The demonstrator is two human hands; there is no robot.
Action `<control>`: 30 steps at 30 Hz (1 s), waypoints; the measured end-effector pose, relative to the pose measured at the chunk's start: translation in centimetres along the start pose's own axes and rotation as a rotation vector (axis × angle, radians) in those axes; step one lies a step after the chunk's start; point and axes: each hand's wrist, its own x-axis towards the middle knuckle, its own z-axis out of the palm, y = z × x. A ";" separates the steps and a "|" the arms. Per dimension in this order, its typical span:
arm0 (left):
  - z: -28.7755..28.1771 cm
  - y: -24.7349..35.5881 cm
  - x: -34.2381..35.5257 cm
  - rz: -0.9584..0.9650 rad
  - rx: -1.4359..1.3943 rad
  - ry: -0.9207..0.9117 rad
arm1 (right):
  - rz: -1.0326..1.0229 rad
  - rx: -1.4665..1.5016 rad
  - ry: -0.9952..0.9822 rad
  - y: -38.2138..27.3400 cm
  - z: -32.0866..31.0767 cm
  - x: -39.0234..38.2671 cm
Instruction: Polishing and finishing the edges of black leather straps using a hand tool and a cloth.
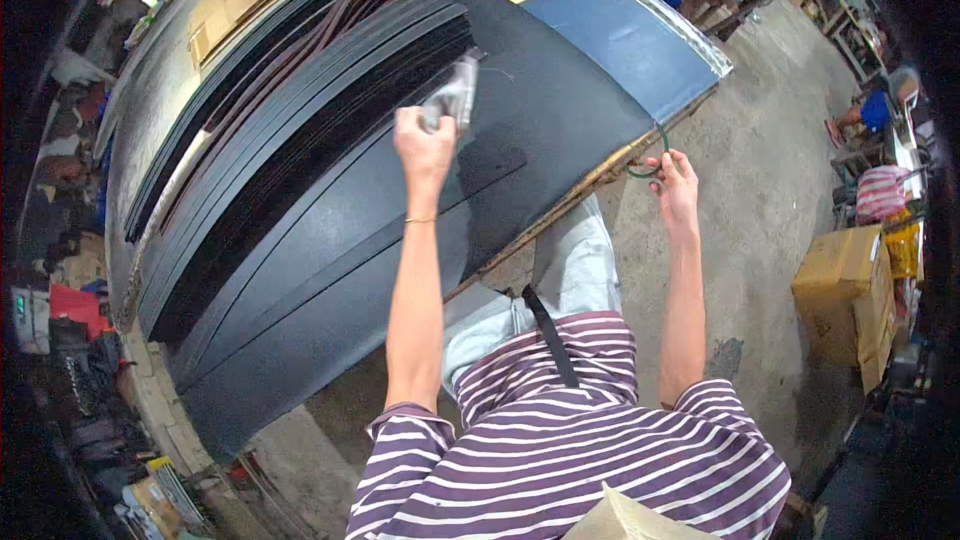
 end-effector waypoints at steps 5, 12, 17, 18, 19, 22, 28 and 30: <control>0.3 2.3 -3.0 0.325 0.042 -0.270 | 0.036 -0.009 0.013 1.7 -2.7 -0.7; 5.5 1.7 -5.0 0.507 0.203 -0.512 | 0.064 0.055 0.045 1.9 -2.7 -1.8; 7.5 2.7 -3.8 0.394 0.288 -0.546 | 0.090 0.170 -0.047 1.4 -1.6 -1.8; 7.6 2.9 -3.5 0.294 0.232 -0.555 | 0.090 0.185 -0.060 0.9 -1.1 -1.8; 7.5 3.1 -3.2 0.192 0.179 -0.561 | 0.084 0.187 -0.056 0.7 -0.9 -1.7; 7.1 3.1 -2.4 0.075 0.106 -0.612 | 0.059 0.181 -0.083 0.3 -0.6 -0.7; 6.3 4.2 -2.5 0.186 0.308 -0.741 | 0.043 -0.291 -0.054 2.2 0.3 3.4; 5.9 2.5 -3.1 0.272 0.488 -0.501 | 0.042 -0.193 -0.048 1.9 0.5 2.7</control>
